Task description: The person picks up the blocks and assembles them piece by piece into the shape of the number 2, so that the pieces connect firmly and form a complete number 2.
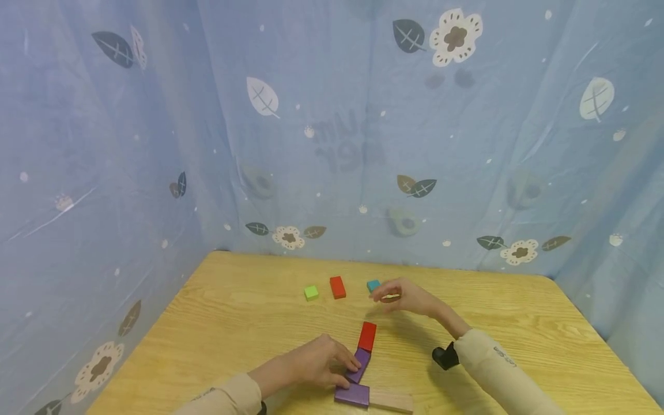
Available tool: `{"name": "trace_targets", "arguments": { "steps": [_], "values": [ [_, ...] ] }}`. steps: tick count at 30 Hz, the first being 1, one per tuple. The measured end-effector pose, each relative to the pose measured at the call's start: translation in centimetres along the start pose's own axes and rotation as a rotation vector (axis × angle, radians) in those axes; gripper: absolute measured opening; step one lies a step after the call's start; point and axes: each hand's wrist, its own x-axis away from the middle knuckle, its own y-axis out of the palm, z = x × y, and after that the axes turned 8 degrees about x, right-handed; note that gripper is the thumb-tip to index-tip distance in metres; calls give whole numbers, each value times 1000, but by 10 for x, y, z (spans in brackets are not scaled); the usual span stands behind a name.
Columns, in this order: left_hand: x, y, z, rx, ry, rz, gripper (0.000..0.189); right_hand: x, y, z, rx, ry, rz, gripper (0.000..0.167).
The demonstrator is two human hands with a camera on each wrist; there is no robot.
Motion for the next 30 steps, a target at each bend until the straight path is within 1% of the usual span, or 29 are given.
{"name": "trace_targets", "arguments": {
  "steps": [1, 3, 4, 6, 7, 9, 13, 16, 20, 22, 27, 30],
  "values": [
    [0, -1, 0, 6, -2, -1, 27, 4, -3, 2, -68, 37, 64, 34],
    [1, -2, 1, 9, -1, -2, 27, 13, -8, 9, -161, 104, 207, 39],
    [1, -2, 1, 10, -2, -1, 27, 17, -9, 13, -185, 130, 277, 41],
    [1, -2, 2, 14, -3, 0, 27, 23, -11, 23, -218, 173, 389, 43],
    [2, -2, 2, 14, -3, 1, 27, 26, -12, 29, -233, 190, 429, 45],
    [2, -1, 2, 12, -5, 3, 28, 32, -14, 39, -277, 215, 470, 48],
    [1, 0, 1, 20, -7, 3, 28, 41, -17, 56, -391, 245, 465, 54],
    [0, 0, 0, 26, -6, 5, 28, 47, -15, 64, -424, 275, 439, 54],
    [0, 1, -1, 29, -7, 2, 28, 53, -9, 70, -422, 304, 393, 54],
    [0, 2, -1, 25, -9, 0, 28, 53, -7, 72, -430, 310, 386, 54],
    [1, 1, 1, 11, -4, 9, 28, 49, -4, 72, -382, 306, 368, 52],
    [1, 0, 1, 10, -1, 17, 28, 47, -3, 69, -336, 285, 353, 50]
  ]
}}
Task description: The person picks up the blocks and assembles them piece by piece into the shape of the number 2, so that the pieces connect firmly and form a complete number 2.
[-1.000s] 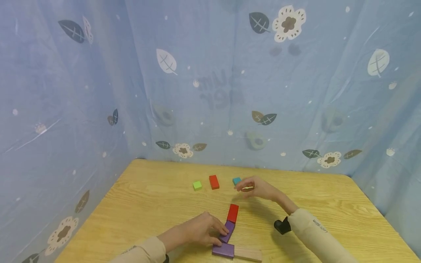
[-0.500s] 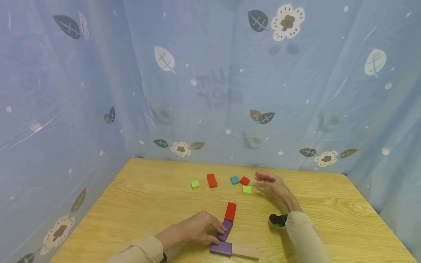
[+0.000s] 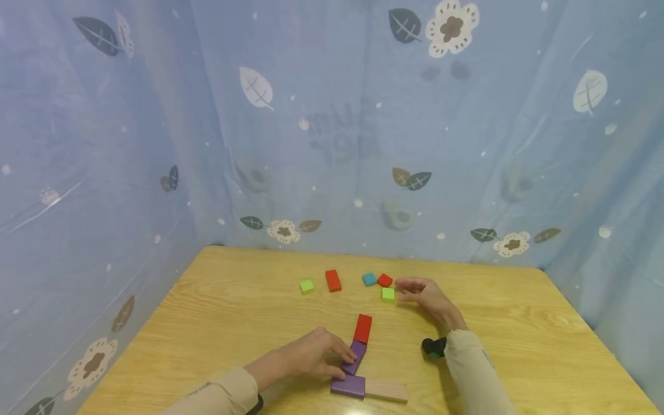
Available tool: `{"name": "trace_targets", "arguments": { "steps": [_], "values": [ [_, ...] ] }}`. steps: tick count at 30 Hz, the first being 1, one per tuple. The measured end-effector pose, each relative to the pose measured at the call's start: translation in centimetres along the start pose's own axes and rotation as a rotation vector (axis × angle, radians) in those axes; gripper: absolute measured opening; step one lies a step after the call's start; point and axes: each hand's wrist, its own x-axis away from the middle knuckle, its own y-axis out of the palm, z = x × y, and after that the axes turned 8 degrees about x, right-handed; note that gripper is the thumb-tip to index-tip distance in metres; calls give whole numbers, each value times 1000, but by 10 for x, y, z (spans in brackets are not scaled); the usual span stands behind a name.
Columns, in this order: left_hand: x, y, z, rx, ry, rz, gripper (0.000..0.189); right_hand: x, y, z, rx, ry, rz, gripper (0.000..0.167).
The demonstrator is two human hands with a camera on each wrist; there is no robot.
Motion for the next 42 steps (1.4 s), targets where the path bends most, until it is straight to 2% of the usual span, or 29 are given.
{"name": "trace_targets", "arguments": {
  "steps": [6, 12, 18, 26, 36, 42],
  "values": [
    [-1, -1, -2, 5, -1, 9, 28, -3, 4, -4, 62, -35, -30, 47],
    [0, 1, -3, 12, -1, 11, 28, -3, 9, -7, 103, -41, -4, 45],
    [1, 3, -3, 16, 4, 10, 28, -4, 11, -7, 192, -25, 21, 39],
    [0, 6, -3, 25, -1, 13, 28, -2, 4, -11, 214, -5, 9, 38],
    [1, 3, -4, 21, 0, 10, 27, 7, -12, -25, 270, 21, 88, 37],
    [1, 1, -4, 23, -8, 0, 28, 8, -8, -38, 245, 13, 142, 39]
  ]
}}
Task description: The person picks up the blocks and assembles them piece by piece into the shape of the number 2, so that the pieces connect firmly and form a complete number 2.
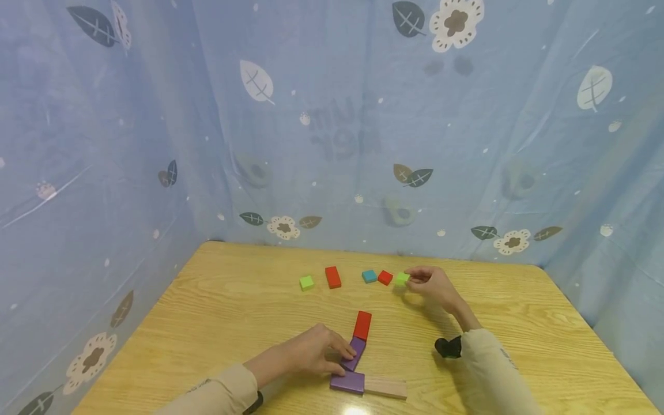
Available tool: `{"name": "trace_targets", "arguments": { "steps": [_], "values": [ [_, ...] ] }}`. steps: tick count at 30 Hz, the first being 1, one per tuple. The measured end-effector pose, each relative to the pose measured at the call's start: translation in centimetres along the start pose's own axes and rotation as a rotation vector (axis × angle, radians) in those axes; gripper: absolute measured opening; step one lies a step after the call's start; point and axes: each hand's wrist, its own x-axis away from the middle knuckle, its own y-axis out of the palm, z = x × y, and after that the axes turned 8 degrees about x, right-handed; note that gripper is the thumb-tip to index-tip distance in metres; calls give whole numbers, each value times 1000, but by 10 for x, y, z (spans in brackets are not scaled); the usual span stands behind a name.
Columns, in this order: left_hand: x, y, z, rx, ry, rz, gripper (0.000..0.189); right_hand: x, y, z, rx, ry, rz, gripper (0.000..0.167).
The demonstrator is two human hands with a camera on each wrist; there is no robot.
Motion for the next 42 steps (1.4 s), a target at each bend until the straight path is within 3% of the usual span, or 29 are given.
{"name": "trace_targets", "arguments": {
  "steps": [18, 34, 42],
  "values": [
    [1, 5, 5, 10, -12, 0, 28, 8, 34, -41, -48, -59, -3, 38],
    [-4, 2, 3, 7, -43, -10, 28, 6, 47, -45, -38, -67, -70, 39],
    [-5, -4, 3, -18, -60, -11, 28, -4, 49, -36, 31, -188, -67, 33]
  ]
}}
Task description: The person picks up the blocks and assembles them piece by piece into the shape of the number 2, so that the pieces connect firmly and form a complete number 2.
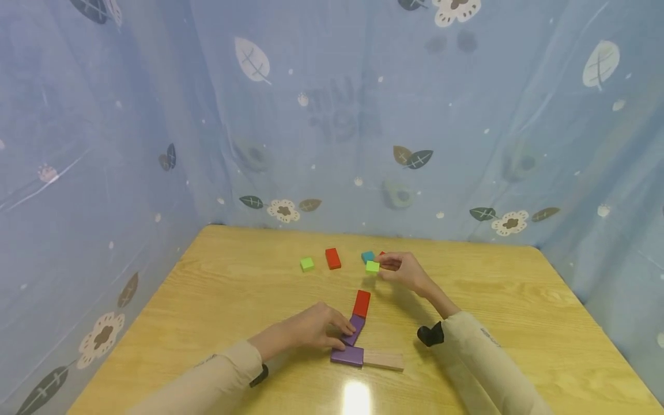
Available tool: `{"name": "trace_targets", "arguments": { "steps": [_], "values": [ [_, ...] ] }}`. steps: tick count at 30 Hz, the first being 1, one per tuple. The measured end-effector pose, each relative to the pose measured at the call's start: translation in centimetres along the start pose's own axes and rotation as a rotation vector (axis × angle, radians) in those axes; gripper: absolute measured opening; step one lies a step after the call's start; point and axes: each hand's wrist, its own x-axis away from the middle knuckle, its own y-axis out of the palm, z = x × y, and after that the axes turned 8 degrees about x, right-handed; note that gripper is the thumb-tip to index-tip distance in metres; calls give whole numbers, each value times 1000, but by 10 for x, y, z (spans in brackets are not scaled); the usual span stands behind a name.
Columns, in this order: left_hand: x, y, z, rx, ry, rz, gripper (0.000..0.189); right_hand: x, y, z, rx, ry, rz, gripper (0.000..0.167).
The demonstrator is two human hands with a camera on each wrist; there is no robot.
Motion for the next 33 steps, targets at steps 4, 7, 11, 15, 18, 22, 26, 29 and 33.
{"name": "trace_targets", "arguments": {
  "steps": [4, 7, 11, 15, 18, 22, 26, 29, 33],
  "values": [
    [-1, -2, -1, 0, -4, -7, 29, -4, 0, 0, 12, -5, -32, 32],
    [-1, -4, -1, 9, -12, -10, 29, -8, -1, -3, 20, 21, -57, 33],
    [-1, -4, -1, 20, -11, -14, 29, -12, 0, -2, 39, 31, -80, 33],
    [0, -3, 0, 33, -13, -15, 28, -13, 1, 2, 73, 33, -99, 32],
    [0, -2, 1, 34, -19, -15, 28, -14, 2, 4, 94, 40, -105, 31],
    [0, -2, 0, 27, -14, -12, 28, -15, 2, 6, 120, 41, -113, 28],
    [0, -1, 0, 23, -1, -8, 28, -13, 3, 8, 143, 32, -124, 26],
    [0, -1, 0, 19, 4, -4, 28, -12, 4, 9, 138, 11, -132, 26],
    [0, 0, -1, 25, -2, -3, 28, -11, 7, 16, 135, -55, -139, 25]
  ]
}}
